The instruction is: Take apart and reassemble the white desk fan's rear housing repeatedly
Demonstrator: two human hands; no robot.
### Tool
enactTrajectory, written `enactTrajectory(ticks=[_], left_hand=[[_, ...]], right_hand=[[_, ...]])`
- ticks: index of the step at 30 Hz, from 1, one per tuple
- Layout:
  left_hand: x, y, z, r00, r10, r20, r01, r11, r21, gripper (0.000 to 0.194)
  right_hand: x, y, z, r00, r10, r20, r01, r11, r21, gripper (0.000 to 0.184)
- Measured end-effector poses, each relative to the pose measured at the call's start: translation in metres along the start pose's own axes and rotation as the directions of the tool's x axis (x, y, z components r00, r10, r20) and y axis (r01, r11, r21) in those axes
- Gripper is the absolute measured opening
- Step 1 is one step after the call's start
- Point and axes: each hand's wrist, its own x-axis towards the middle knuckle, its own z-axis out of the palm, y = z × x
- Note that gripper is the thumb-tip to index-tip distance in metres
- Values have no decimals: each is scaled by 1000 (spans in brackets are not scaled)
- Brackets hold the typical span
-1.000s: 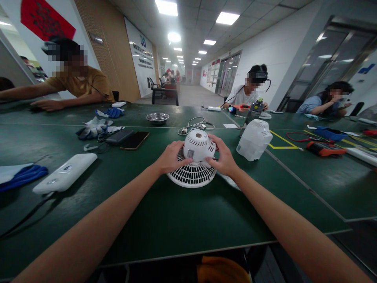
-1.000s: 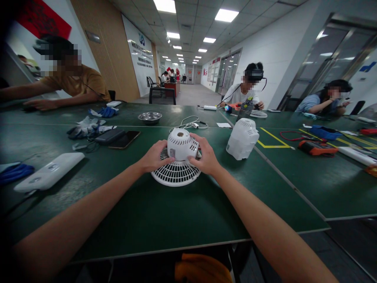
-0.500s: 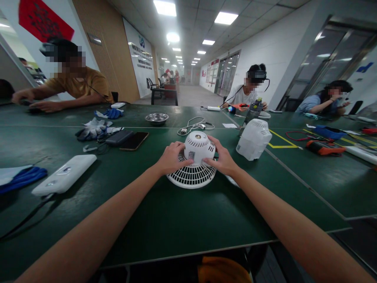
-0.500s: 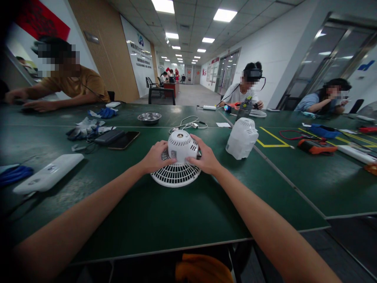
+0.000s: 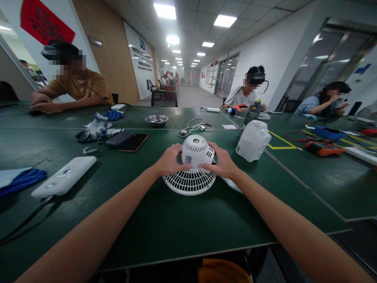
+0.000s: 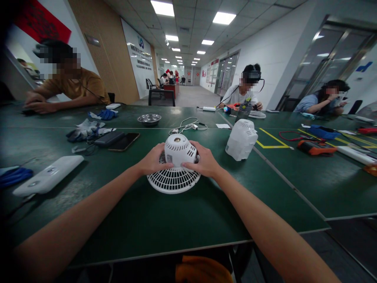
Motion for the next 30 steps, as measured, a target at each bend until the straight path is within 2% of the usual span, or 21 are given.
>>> enactTrajectory(ticks=[5,12,21,30], left_hand=[[0,1,0,1000,-19,10,19,1000,8,66],[-3,13,-5,999,-39,29,39,999,16,67],[1,0,0,999,-22,35,22,1000,3,67],[1,-1,-1,998,-6,63,8,1000,-22,67]], right_hand=[[-2,3,0,1000,-12,3,12,1000,-16,89],[-1,3,-2,998,42,49,-44,998,53,86],[0,-4,2,998,64,29,-66,995,69,78],[2,-3,2,1000,-8,15,7,1000,19,76]])
